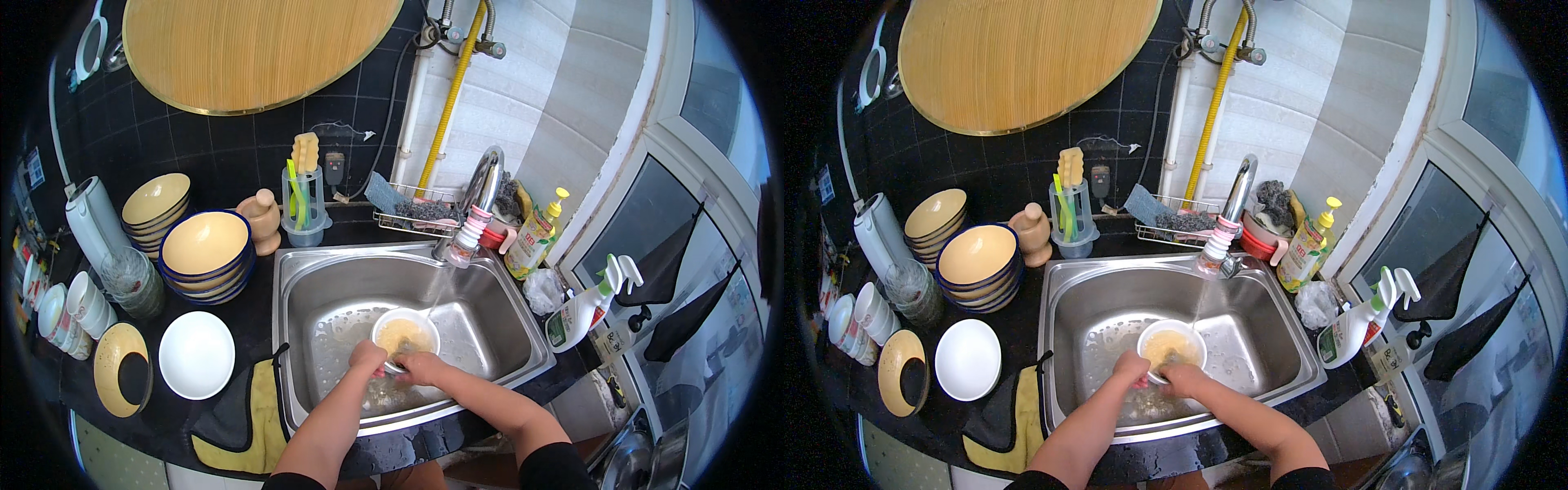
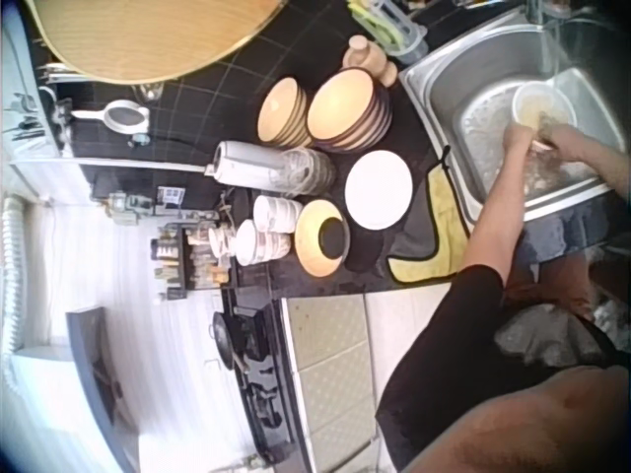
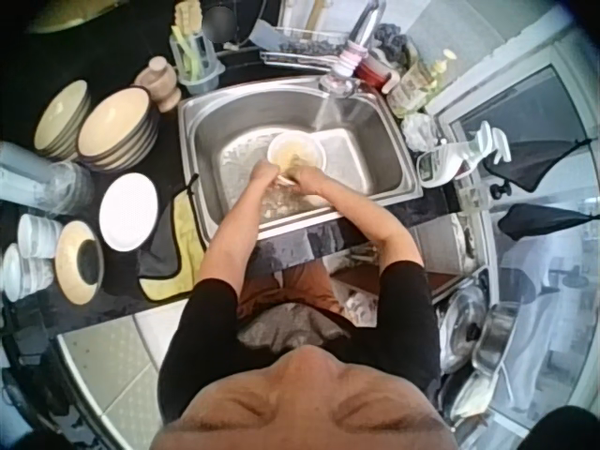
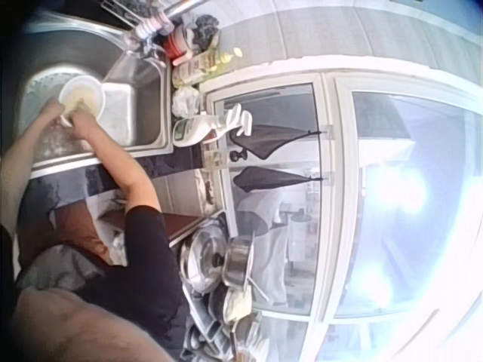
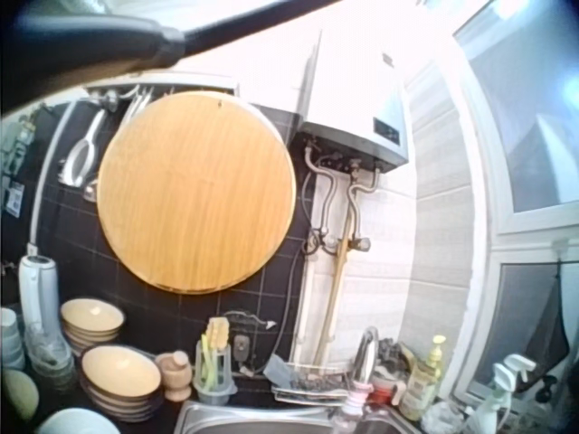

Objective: The person washes multiple bowls one by one in a kitchen sink using a sponge and running water. They scrub the interior and exterior of each bowl, rinse thoroughly, and place the cleaned bowls into a stack on the countertop to the left of the sink.

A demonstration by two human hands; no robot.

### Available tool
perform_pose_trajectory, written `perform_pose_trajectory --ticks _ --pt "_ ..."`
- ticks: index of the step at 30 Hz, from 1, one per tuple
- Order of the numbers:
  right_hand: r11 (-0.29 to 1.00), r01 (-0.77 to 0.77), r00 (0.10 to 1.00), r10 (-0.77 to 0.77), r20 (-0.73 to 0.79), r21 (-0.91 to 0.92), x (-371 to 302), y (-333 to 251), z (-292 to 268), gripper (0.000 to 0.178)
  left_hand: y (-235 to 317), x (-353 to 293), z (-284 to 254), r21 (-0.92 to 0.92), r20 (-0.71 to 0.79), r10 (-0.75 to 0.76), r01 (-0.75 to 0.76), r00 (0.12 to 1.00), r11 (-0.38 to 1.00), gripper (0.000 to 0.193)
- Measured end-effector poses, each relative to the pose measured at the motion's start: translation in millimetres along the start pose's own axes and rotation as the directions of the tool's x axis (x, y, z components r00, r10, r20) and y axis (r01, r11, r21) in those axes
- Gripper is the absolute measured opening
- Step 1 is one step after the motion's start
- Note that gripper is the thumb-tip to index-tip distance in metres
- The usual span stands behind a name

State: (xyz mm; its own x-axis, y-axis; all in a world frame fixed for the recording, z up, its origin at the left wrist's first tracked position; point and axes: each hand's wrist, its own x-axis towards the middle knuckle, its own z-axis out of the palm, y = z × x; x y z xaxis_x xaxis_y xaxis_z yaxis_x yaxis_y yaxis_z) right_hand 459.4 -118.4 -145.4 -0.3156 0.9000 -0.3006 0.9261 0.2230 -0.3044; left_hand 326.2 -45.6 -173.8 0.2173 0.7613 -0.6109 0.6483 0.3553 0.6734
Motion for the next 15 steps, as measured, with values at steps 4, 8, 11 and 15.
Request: perform_pose_trajectory --ticks 4,8,11,15 --pt "0.994 0.083 0.995 -0.087 -0.056 -0.075 2.2 6.7 0.1 0.025 6.1 -2.8 -3.9 -0.071 -0.069 0.022 -0.027 0.997 0.997 0.022" --pt "0.986 0.157 0.959 -0.167 -0.228 -0.061 -6.6 -8.6 -16.4 0.021 3.7 2.2 -5.3 -0.198 -0.15 0.094 -0.123 0.984 0.972 0.033" --pt "0.994 0.103 0.932 -0.085 -0.351 0.034 -7.4 -10.1 -20.2 0.022 11.9 -7.3 -10.2 -0.298 -0.171 0.04 -0.09 0.984 0.95 0.048" --pt "0.94 0.031 0.868 0.143 -0.475 0.339 -6.2 1.5 -21.7 0.029 6.1 8.8 -5.7 -0.386 -0.144 0.031 -0.085 0.989 0.919 0.061"
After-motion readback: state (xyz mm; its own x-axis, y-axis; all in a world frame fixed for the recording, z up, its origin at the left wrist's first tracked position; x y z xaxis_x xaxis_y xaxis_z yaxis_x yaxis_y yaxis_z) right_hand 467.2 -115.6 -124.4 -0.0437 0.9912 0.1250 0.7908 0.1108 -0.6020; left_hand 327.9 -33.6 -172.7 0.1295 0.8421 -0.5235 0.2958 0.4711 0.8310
